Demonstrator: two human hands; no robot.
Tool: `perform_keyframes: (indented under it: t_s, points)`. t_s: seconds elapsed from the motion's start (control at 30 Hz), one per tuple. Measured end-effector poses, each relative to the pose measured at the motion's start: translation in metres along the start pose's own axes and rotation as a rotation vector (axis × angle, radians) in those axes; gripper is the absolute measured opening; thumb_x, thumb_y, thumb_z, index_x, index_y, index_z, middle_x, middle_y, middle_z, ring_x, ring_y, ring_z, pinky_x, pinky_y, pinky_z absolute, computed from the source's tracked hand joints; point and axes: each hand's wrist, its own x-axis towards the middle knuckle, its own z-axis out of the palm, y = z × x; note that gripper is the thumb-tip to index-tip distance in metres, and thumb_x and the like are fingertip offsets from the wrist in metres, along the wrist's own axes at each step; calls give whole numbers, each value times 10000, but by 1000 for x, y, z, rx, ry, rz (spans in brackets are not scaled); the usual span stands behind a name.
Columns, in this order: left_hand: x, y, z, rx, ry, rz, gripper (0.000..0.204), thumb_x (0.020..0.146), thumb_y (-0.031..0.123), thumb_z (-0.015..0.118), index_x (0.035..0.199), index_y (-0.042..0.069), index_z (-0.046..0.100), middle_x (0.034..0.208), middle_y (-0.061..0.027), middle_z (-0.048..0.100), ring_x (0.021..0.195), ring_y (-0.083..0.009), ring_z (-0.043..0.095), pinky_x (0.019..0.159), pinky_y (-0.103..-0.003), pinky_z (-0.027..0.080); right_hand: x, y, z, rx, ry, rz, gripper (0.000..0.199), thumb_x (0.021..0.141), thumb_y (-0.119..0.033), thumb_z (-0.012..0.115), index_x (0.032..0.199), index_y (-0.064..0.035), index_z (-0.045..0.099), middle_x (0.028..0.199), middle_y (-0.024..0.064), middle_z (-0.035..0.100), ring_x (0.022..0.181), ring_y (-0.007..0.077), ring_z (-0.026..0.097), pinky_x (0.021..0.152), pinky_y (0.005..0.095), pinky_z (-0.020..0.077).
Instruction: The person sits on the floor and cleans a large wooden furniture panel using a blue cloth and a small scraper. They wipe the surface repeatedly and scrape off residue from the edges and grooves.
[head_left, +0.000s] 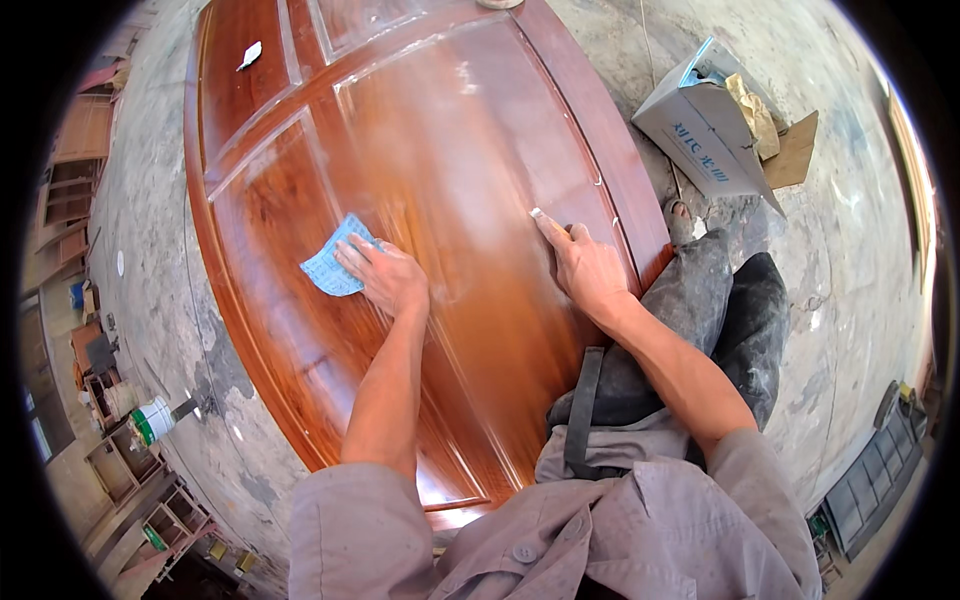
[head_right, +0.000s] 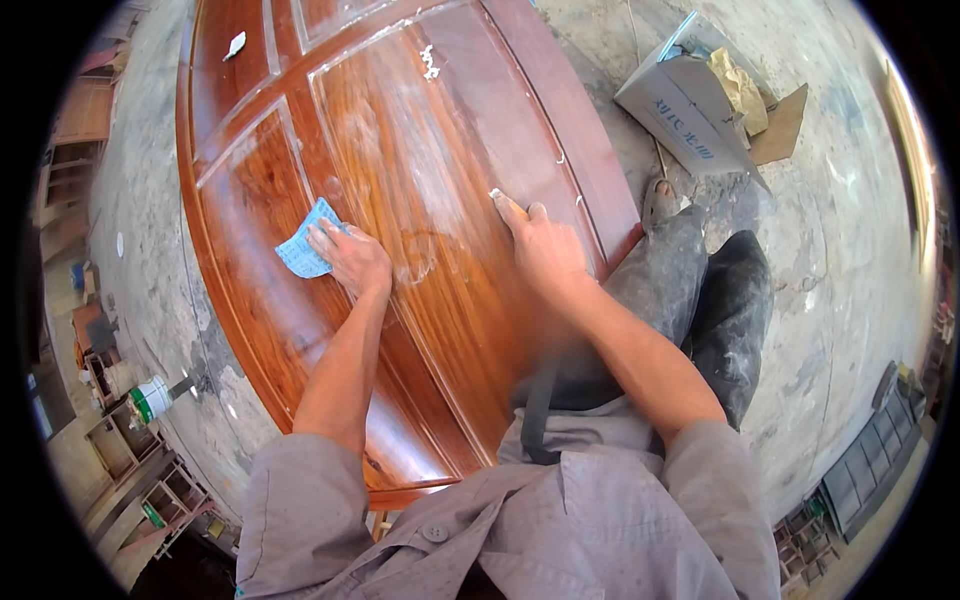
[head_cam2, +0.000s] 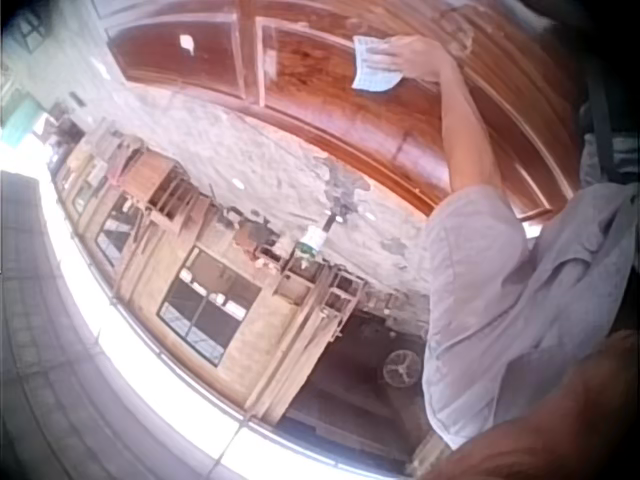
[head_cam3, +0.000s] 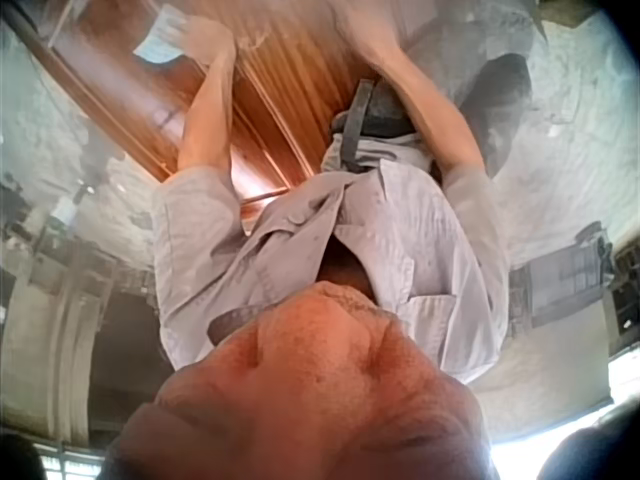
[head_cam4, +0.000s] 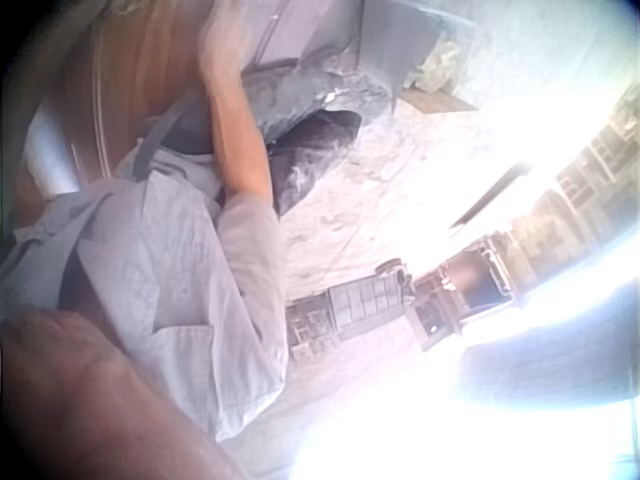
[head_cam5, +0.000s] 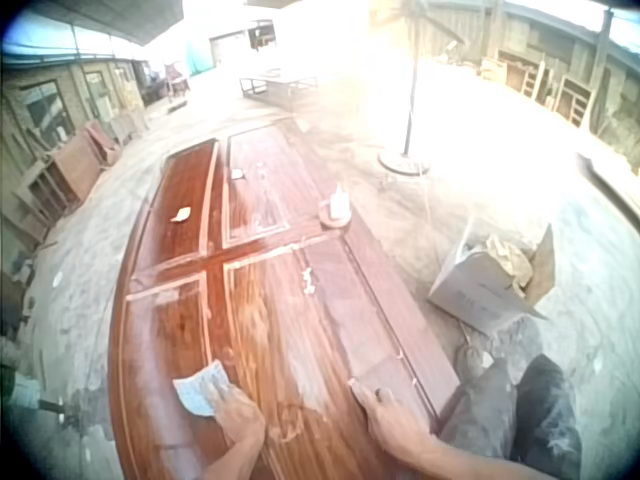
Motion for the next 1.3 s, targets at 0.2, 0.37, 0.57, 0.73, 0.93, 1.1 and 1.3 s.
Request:
perform_keyframes:
  t_s: [0.2, 0.37, 0.57, 0.73, 0.93, 1.1, 1.3]
  points:
    - [0, 1, -2, -2, -9, -5, 586, 1089, 205, 475, 1613, -27, 350, 1704, -261, 290, 1599, -417, 234, 1274, -511, 318, -20, 6, 0, 25, -32, -30, 581, 988, -110, 601, 1543, -272, 540, 1000, 183, 668, 695, 425, 691, 641, 524, 587]
    - [0, -2, 1, -16, -19, -23, 593, 1087, 202, 482, 1620, -17, 344, 1710, -244, 290, 1607, -397, 221, 1274, -508, 320, -10, 7, -4, 16, -16, -64, 592, 985, -94, 590, 1544, -283, 543, 982, 179, 663, 673, 424, 681, 633, 527, 581]
    - [0, 2, -1, 35, -28, -40, 592, 1092, 209, 482, 1629, 6, 338, 1725, -209, 274, 1620, -367, 201, 1217, -500, 398, -5, 3, -6, 18, -44, -49, 596, 980, -94, 594, 1544, -278, 544, 978, 183, 662, 679, 431, 681, 633, 525, 579]
    - [1, -3, 4, 138, -10, -29, 583, 1105, 223, 468, 1639, 33, 329, 1751, -161, 236, 1634, -326, 179, 1129, -483, 510, -9, 6, -3, 45, -24, -71, 587, 978, -105, 604, 1536, -277, 552, 984, 182, 666, 669, 435, 679, 633, 532, 578]
    - [-1, -1, 3, 25, 10, -22, 585, 1085, 200, 500, 1614, -7, 360, 1704, -237, 309, 1604, -386, 242, 1261, -504, 342, -5, 4, -9, 18, -55, -61, 581, 970, -105, 613, 1526, -268, 563, 1004, 185, 676, 688, 432, 687, 645, 532, 582]
    - [2, 1, 2, 25, 11, -23, 584, 1086, 203, 498, 1616, 0, 361, 1713, -227, 297, 1606, -382, 237, 1256, -500, 347, -3, 2, -11, 55, -42, -61, 583, 973, -94, 600, 1528, -265, 561, 1005, 184, 678, 689, 430, 688, 639, 532, 581]
    - [1, 3, -1, 19, -15, -42, 582, 1088, 208, 493, 1620, 11, 361, 1723, -212, 283, 1610, -377, 226, 1240, -502, 370, -13, 9, -7, 27, -58, -68, 593, 983, -94, 586, 1548, -271, 546, 1010, 181, 681, 691, 420, 695, 640, 527, 582]
